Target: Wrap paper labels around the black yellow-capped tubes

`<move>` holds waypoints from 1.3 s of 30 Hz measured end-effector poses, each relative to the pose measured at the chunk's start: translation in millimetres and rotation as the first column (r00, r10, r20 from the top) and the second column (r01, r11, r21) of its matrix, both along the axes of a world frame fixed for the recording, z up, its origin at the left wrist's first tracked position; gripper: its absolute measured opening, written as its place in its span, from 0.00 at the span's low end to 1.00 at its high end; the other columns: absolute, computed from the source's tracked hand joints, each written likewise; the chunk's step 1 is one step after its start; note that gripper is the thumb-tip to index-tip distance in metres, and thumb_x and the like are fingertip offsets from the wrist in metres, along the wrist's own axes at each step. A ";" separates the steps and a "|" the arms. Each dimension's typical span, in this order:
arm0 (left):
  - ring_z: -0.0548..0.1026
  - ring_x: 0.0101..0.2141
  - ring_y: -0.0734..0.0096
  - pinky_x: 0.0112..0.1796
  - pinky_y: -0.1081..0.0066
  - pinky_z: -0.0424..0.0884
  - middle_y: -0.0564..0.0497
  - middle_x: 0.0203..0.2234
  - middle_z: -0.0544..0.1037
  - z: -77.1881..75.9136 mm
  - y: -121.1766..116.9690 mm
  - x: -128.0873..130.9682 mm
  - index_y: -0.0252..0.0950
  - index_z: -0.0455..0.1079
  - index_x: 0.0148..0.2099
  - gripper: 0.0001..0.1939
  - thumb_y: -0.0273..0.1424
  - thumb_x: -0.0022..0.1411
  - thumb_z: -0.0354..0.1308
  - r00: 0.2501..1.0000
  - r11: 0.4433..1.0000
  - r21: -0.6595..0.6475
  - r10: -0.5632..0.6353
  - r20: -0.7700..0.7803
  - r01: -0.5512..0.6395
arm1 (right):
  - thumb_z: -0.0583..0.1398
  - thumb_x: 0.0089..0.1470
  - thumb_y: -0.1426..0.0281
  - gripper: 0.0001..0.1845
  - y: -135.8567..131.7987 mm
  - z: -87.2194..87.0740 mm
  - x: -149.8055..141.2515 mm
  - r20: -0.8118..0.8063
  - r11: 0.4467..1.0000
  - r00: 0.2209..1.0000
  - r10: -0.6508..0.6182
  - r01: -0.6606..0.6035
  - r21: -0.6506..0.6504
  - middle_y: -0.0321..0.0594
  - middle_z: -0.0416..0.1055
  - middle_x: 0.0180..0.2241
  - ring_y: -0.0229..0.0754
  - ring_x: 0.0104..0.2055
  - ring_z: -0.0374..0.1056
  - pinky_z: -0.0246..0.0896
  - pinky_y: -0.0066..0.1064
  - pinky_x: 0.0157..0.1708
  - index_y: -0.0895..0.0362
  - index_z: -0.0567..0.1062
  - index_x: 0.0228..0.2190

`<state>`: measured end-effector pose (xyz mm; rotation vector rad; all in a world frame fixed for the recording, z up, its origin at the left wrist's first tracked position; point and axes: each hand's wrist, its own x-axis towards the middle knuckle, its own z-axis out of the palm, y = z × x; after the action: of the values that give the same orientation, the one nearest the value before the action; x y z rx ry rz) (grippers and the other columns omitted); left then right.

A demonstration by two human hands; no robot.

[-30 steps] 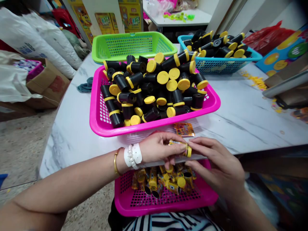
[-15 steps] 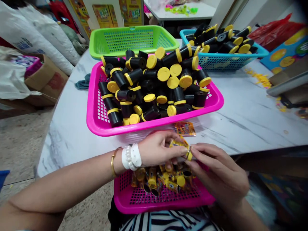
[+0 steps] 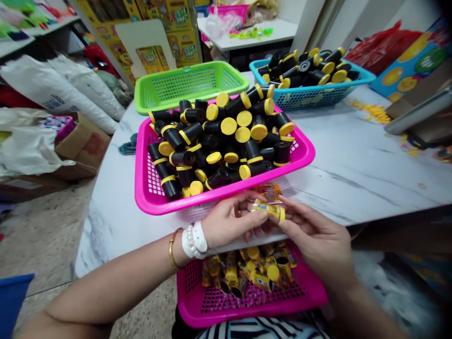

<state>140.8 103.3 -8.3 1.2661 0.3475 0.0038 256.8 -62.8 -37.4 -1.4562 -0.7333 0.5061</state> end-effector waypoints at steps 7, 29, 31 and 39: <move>0.67 0.15 0.80 0.20 0.78 0.61 0.57 0.18 0.74 -5.8 6.3 2.3 0.35 0.65 0.42 0.26 0.49 0.55 0.68 0.992 0.992 -0.107 -0.076 -0.099 0.066 | 0.68 0.53 0.77 0.28 -11.4 9.3 11.9 0.620 1.000 0.785 0.003 0.005 -0.011 0.42 0.78 0.47 0.42 0.41 0.79 0.79 0.30 0.42 0.48 0.77 0.54; 0.73 0.31 0.73 0.35 0.72 0.70 0.51 0.33 0.76 0.9 6.5 -2.5 0.35 0.69 0.47 0.19 0.43 0.61 0.66 0.996 0.936 0.353 -0.039 0.081 0.008 | 0.71 0.50 0.65 0.12 10.6 3.4 -3.1 -0.100 1.000 0.995 0.019 -0.018 0.010 0.37 0.79 0.27 0.39 0.26 0.77 0.78 0.29 0.27 0.56 0.81 0.36; 0.73 0.38 0.68 0.40 0.69 0.70 0.49 0.37 0.77 5.0 4.6 -3.7 0.35 0.71 0.46 0.17 0.41 0.62 0.65 0.991 0.873 0.488 -0.048 0.127 -0.020 | 0.71 0.50 0.62 0.15 13.4 5.8 -8.4 -0.303 0.999 0.953 0.027 -0.035 -0.022 0.36 0.78 0.24 0.38 0.23 0.75 0.77 0.29 0.26 0.58 0.79 0.36; 0.62 0.14 0.80 0.16 0.78 0.57 0.60 0.19 0.69 -5.1 3.8 -1.5 0.37 0.62 0.51 0.28 0.52 0.61 0.62 0.993 0.997 0.069 -0.033 -0.112 0.041 | 0.69 0.53 0.66 0.28 7.4 14.4 6.4 -0.095 0.991 0.986 0.135 -0.133 0.029 0.41 0.76 0.43 0.41 0.39 0.77 0.79 0.33 0.38 0.51 0.74 0.55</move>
<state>139.3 107.2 -13.4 1.3465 0.4226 -0.0863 263.2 -55.4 -23.0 -1.3577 -0.7610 0.6652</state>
